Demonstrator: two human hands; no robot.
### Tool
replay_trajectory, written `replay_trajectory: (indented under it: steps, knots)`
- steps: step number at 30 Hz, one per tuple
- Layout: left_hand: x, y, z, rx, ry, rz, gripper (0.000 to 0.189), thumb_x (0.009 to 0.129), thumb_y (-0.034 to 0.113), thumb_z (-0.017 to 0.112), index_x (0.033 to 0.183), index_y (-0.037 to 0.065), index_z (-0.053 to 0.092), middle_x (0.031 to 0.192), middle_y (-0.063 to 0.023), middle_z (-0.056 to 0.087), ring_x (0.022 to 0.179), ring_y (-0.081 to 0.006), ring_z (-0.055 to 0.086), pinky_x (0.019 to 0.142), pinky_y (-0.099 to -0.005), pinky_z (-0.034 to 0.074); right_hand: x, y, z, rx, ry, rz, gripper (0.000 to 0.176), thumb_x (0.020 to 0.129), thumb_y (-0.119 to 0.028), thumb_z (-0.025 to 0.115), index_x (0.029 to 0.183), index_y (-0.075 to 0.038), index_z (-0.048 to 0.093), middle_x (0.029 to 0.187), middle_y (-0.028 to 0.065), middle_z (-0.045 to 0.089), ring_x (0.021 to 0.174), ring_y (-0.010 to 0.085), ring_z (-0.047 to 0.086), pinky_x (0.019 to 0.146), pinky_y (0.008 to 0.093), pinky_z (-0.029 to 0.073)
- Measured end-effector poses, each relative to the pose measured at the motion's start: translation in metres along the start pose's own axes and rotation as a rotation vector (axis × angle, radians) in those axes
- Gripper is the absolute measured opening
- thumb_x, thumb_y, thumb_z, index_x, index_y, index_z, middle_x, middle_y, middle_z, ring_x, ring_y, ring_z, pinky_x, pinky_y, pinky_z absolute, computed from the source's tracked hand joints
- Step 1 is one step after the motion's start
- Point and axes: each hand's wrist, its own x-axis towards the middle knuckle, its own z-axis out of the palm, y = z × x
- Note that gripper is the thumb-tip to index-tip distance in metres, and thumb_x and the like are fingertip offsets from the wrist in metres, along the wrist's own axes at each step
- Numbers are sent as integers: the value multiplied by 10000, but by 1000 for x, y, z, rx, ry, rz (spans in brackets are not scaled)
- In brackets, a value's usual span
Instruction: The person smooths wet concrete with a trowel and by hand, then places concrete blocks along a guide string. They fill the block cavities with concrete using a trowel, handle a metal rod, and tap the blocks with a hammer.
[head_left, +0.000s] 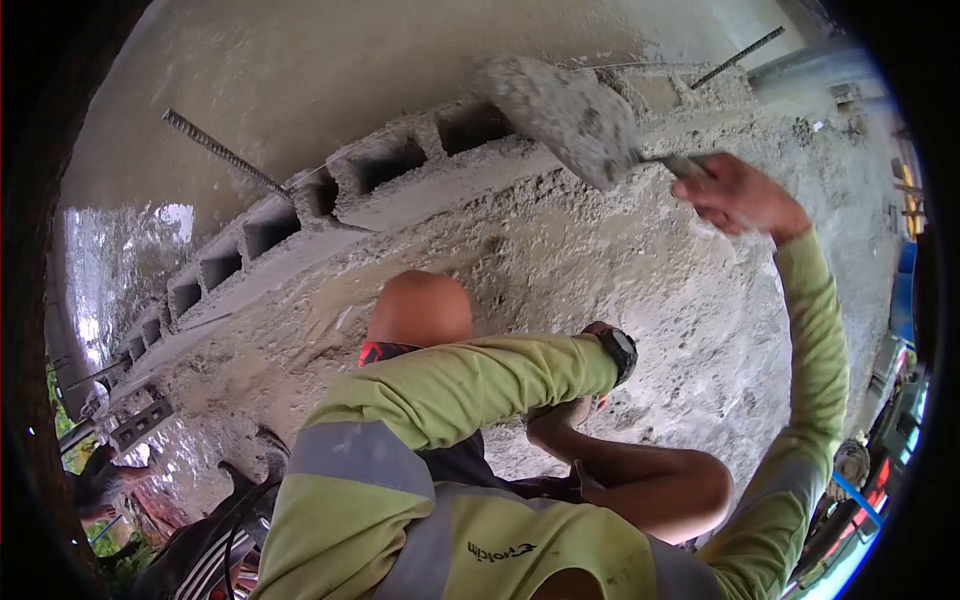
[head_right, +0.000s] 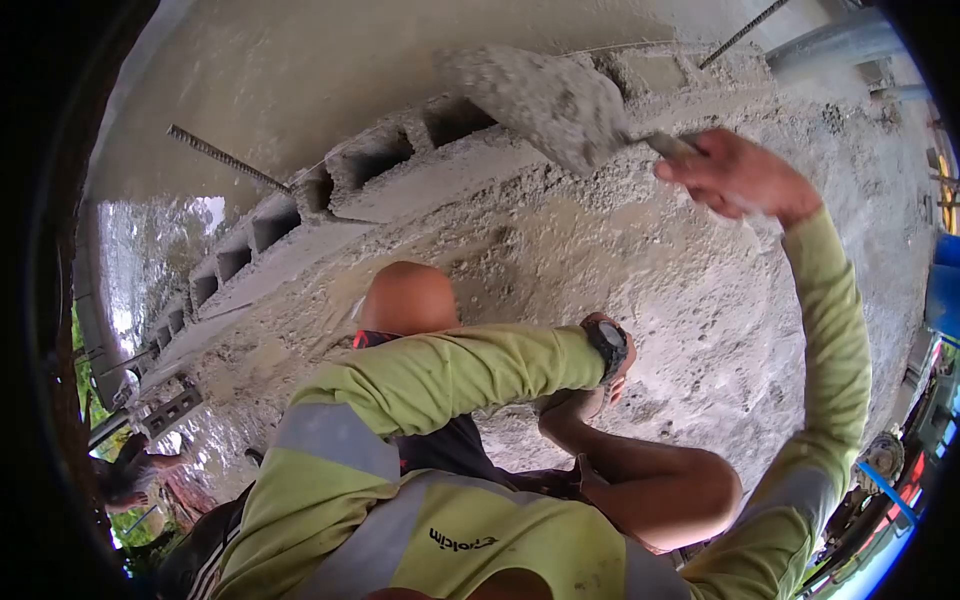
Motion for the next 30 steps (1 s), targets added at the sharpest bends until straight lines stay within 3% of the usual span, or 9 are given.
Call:
replay_trajectory:
  steps: [1, 6, 8, 11, 17, 22, 25, 27, 30]
  knots:
    - [16, 0, 33, 105, 134, -72, 173, 816, 257, 613, 835, 167, 760, 906, -60, 728, 883, -184, 695, 713, -345, 543, 16, -14, -6, -70, -67, -46, 420, 893, -454, 691, 900, -43, 603, 558, -36, 474, 397, 50, 412, 352, 229, 364]
    - [-17, -14, -37, -112, -55, -17, 172, 809, 245, 617, 846, 142, 750, 903, -86, 722, 877, -221, 692, 710, -385, 539, 72, -51, -7, -444, 61, -217, 406, 894, -452, 687, 919, -51, 622, 575, -7, 512, 446, 101, 477, 440, 272, 425]
    - [-23, -16, -49, -137, -73, -15, 173, 806, 241, 618, 850, 132, 745, 902, -97, 719, 874, -237, 691, 709, -400, 538, 83, -58, 5, -652, 286, -512, 400, 868, -469, 696, 961, -85, 636, 593, 43, 568, 525, 188, 582, 546, 348, 493]
    - [-30, -19, -61, -166, -86, -9, 175, 801, 234, 621, 856, 117, 739, 900, -112, 715, 870, -259, 689, 707, -424, 535, 68, -74, 28, -1067, 611, -505, 405, 843, -479, 695, 989, -106, 636, 642, 68, 615, 641, 262, 645, 613, 410, 511]
    - [-40, -26, -85, -191, -122, 7, 184, 793, 221, 625, 869, 87, 727, 895, -144, 708, 862, -305, 686, 704, -471, 531, 30, -49, 38, -1116, 1013, -733, 351, 815, -480, 697, 959, -168, 627, 709, -4, 640, 624, 236, 648, 537, 334, 499]
    - [-45, -29, -106, -180, -210, 63, 195, 786, 209, 629, 880, 62, 716, 892, -170, 701, 856, -342, 683, 701, -511, 527, -41, 74, 50, -705, 1119, -197, 429, 813, -506, 718, 967, -117, 621, 658, 103, 629, 597, 317, 636, 528, 399, 483]
    - [-46, -28, -117, -187, -286, 121, 203, 782, 202, 631, 886, 47, 710, 890, -186, 698, 852, -365, 681, 699, -534, 525, -92, 189, 107, -145, 1009, 431, 509, 885, -510, 651, 1021, -21, 603, 703, 220, 629, 684, 420, 626, 594, 462, 475]
    - [-50, -33, -109, -224, -266, 136, 285, 847, 272, 612, 998, 32, 643, 991, -198, 656, 946, -388, 635, 812, -515, 510, -115, 299, 180, 22, 1116, 612, 531, 902, -502, 620, 975, 23, 590, 743, 265, 624, 698, 461, 613, 631, 476, 479]
    - [-55, -36, -122, -251, -283, 206, 310, 886, 252, 633, 1096, 26, 601, 1051, -199, 629, 976, -402, 602, 832, -471, 491, -175, 392, 294, 807, 1187, 1002, 568, 893, -528, 590, 820, 34, 613, 615, 118, 577, 512, 218, 588, 482, 385, 471]
